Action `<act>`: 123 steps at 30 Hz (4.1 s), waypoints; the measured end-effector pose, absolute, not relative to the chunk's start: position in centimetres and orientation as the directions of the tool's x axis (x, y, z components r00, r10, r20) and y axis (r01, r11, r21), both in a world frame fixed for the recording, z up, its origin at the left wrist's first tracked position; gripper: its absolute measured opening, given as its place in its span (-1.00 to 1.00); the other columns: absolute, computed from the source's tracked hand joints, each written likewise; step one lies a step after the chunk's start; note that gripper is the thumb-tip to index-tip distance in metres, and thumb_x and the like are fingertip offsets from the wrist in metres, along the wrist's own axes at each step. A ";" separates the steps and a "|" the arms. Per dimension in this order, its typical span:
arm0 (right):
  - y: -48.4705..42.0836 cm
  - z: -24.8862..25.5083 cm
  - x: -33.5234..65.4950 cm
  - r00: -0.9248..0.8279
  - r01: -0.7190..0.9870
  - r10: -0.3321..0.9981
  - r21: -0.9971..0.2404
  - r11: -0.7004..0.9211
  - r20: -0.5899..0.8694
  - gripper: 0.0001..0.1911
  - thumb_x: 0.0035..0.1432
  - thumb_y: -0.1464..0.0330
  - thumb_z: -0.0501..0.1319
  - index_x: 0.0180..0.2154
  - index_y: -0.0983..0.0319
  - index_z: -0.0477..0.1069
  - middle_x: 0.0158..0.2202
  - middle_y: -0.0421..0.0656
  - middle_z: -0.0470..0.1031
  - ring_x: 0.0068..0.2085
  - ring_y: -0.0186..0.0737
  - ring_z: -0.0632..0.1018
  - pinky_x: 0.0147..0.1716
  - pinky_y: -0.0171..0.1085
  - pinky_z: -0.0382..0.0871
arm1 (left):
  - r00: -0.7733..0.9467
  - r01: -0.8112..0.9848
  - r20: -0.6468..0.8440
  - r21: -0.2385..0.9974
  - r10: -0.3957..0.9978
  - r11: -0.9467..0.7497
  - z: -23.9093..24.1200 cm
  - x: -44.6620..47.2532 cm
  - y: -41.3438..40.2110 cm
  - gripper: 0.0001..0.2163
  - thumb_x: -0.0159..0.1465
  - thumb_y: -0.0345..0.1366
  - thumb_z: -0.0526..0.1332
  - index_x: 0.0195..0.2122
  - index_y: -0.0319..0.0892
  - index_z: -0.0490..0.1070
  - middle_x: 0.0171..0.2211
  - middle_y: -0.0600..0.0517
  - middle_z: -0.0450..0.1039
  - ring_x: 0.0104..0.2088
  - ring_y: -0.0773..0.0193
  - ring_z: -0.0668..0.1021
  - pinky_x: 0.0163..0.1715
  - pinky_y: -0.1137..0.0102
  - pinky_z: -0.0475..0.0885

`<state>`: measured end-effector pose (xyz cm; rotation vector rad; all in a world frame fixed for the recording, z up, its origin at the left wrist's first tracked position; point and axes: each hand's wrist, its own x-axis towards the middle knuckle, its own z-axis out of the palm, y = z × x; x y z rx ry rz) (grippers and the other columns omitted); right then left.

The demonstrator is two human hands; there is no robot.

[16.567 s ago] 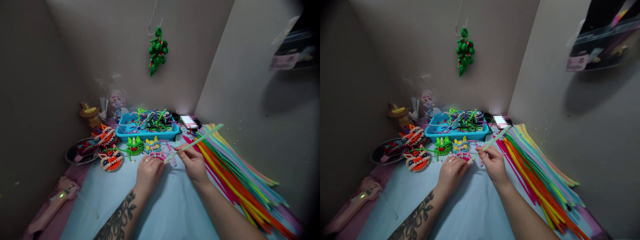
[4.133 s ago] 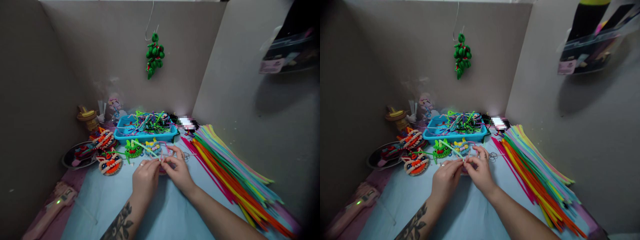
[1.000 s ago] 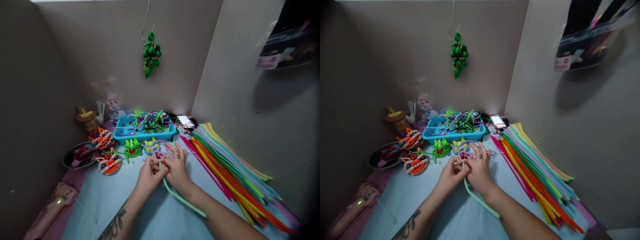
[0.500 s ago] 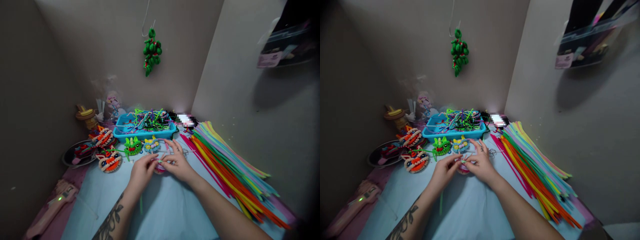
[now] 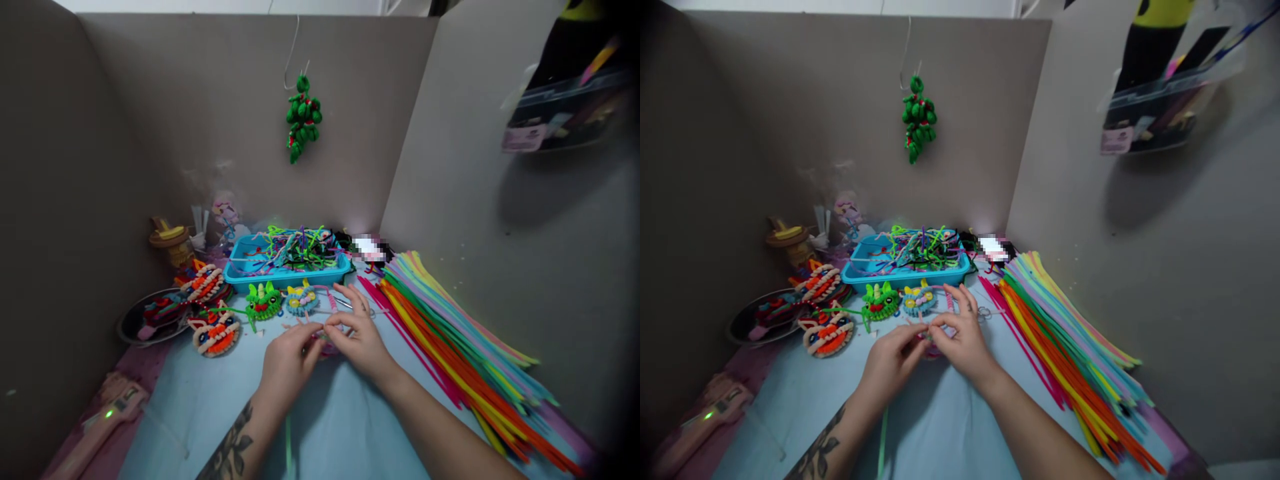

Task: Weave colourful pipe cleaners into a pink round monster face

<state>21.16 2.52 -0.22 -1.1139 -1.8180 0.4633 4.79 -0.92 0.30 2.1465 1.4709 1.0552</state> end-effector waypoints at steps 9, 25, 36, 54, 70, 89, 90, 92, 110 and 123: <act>2.3 0.0 21.1 -0.157 0.513 0.833 -0.677 0.528 0.530 -0.87 0.01 0.43 0.21 -0.49 0.15 0.51 0.23 -0.17 0.16 0.29 0.04 0.02 0.21 0.08 -0.05 | 0.244 0.790 0.457 0.419 0.856 -0.449 0.1 5.0 -1.1 -0.81 0.29 -0.31 0.10 -0.28 -0.13 0.53 -0.44 -0.01 0.51 -0.42 0.27 0.53 -0.43 0.46 0.34; 2.5 0.4 21.6 -0.113 0.435 0.835 -0.728 0.529 0.539 -0.83 0.07 0.32 0.21 -0.28 0.13 0.54 0.33 -0.22 -0.05 0.32 0.06 0.00 0.24 0.04 -0.08 | 0.128 0.752 0.483 0.522 0.866 -0.402 -0.3 4.9 -0.8 -0.80 0.30 -0.32 0.07 -0.34 -0.17 0.49 -0.47 0.03 0.42 -0.44 0.31 0.47 -0.44 0.47 0.28; 4.5 -1.1 22.1 -0.133 0.250 0.956 -0.925 0.286 0.260 -0.69 0.05 0.13 0.24 -0.24 0.17 0.53 0.22 0.02 0.18 0.28 0.05 0.15 0.19 0.02 0.05 | -0.135 0.457 0.370 0.847 0.919 -0.273 0.6 3.9 0.5 -0.82 0.20 -0.26 0.16 -0.48 -0.20 0.47 -0.52 0.05 0.40 -0.47 0.29 0.43 -0.46 0.46 0.27; 4.7 -0.9 22.0 -0.140 -0.216 0.974 -0.966 0.145 0.177 -0.74 -0.09 0.14 0.35 -0.54 0.20 0.49 -0.01 -0.08 0.43 0.08 -0.01 0.38 0.09 -0.11 0.16 | -0.016 0.137 0.217 0.968 0.976 -0.213 -0.9 3.0 1.8 -0.83 0.17 -0.23 0.20 -0.49 -0.20 0.37 -0.50 0.09 0.32 -0.44 0.33 0.36 -0.41 0.48 0.25; 4.5 -1.0 22.1 -0.190 -0.034 0.930 -0.949 0.314 0.314 -0.70 0.07 0.14 0.22 -0.53 0.22 0.40 -0.11 -0.08 0.41 0.00 -0.09 0.42 0.00 -0.18 0.24 | -0.009 0.087 0.154 0.984 0.988 -0.153 -0.6 2.6 1.9 -0.72 0.12 -0.07 0.21 -0.50 -0.19 0.29 -0.55 0.13 0.23 -0.50 0.36 0.28 -0.47 0.49 0.20; 4.4 -2.1 21.7 0.119 -0.002 0.952 -0.959 0.285 0.283 -0.69 0.08 0.16 0.20 -0.15 0.16 0.39 -0.07 -0.07 0.42 0.00 -0.03 0.41 -0.03 -0.08 0.29 | -0.035 0.199 0.183 0.965 0.982 -0.173 -1.2 2.4 2.2 -0.79 0.16 -0.17 0.17 -0.50 -0.20 0.31 -0.55 0.12 0.27 -0.50 0.35 0.32 -0.47 0.48 0.23; 4.2 -1.9 21.7 0.142 0.096 0.928 -0.938 0.333 0.344 -0.68 0.08 0.18 0.20 -0.13 0.14 0.37 0.01 -0.05 0.37 0.07 -0.02 0.37 0.03 -0.05 0.25 | -0.053 0.212 0.186 0.962 0.981 -0.171 -1.2 2.5 2.1 -0.79 0.17 -0.18 0.16 -0.50 -0.20 0.31 -0.56 0.13 0.26 -0.51 0.36 0.32 -0.48 0.49 0.23; 3.8 -1.5 21.7 0.099 0.288 0.883 -0.863 0.416 0.459 -0.77 0.07 0.24 0.22 -0.19 0.13 0.43 0.12 -0.04 0.26 0.15 0.00 0.28 0.13 -0.01 0.12 | -0.073 0.244 0.202 0.953 0.977 -0.179 -1.1 2.7 2.0 -0.80 0.18 -0.18 0.14 -0.48 -0.19 0.33 -0.55 0.12 0.27 -0.51 0.35 0.33 -0.48 0.48 0.23; 3.4 -1.8 21.1 -0.003 0.458 0.849 -0.754 0.470 0.528 -0.80 0.08 0.30 0.21 -0.21 0.15 0.44 0.22 -0.04 0.15 0.25 0.02 0.16 0.19 0.05 0.01 | -0.060 0.586 0.365 0.767 0.929 -0.264 -1.1 3.5 1.1 -0.84 0.22 -0.29 0.12 -0.46 -0.18 0.42 -0.46 0.03 0.45 -0.40 0.25 0.47 -0.44 0.44 0.28; 2.7 -2.3 19.9 -0.180 0.594 0.837 -0.621 0.512 0.517 -0.93 0.03 0.37 0.24 -0.46 0.14 0.51 0.25 -0.19 0.12 0.30 0.08 -0.04 0.19 0.12 -0.03 | 0.141 0.473 0.288 0.821 0.947 -0.320 -1.2 3.8 0.4 -0.84 0.18 -0.41 0.13 -0.20 -0.11 0.34 -0.27 0.01 0.50 -0.30 0.25 0.53 -0.35 0.43 0.37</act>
